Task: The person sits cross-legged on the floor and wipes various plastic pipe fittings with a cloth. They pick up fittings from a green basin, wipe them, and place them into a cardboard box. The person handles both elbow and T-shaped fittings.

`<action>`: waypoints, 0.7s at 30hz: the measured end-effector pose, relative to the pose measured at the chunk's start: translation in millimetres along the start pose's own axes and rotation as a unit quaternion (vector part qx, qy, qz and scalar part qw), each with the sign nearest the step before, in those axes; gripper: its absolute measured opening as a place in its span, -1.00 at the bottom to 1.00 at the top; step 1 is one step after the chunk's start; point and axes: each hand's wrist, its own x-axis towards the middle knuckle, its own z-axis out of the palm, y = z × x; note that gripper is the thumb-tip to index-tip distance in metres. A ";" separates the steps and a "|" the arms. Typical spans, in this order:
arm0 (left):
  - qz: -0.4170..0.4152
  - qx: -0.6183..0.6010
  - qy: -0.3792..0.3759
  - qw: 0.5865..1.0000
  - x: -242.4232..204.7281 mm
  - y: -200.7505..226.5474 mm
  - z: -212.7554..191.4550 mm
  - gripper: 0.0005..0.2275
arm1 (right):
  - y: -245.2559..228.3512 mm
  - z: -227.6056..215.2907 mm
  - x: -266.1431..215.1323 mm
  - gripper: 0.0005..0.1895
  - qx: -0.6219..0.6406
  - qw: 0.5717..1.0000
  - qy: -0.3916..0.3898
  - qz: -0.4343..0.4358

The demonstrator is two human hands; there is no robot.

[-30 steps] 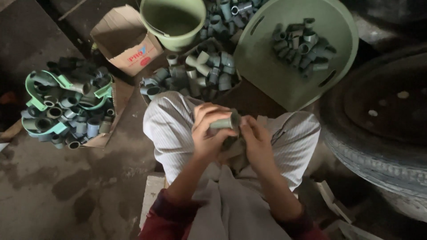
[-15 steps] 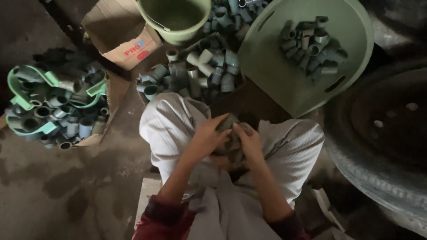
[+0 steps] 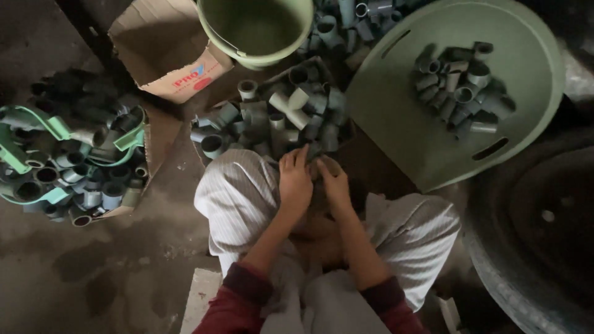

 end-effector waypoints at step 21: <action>-0.032 -0.014 -0.077 0.996 6.5 39.0 12.3 -0.64 | 12.6 -92.3 48.4 -0.12 0.036 0.993 0.069 0.089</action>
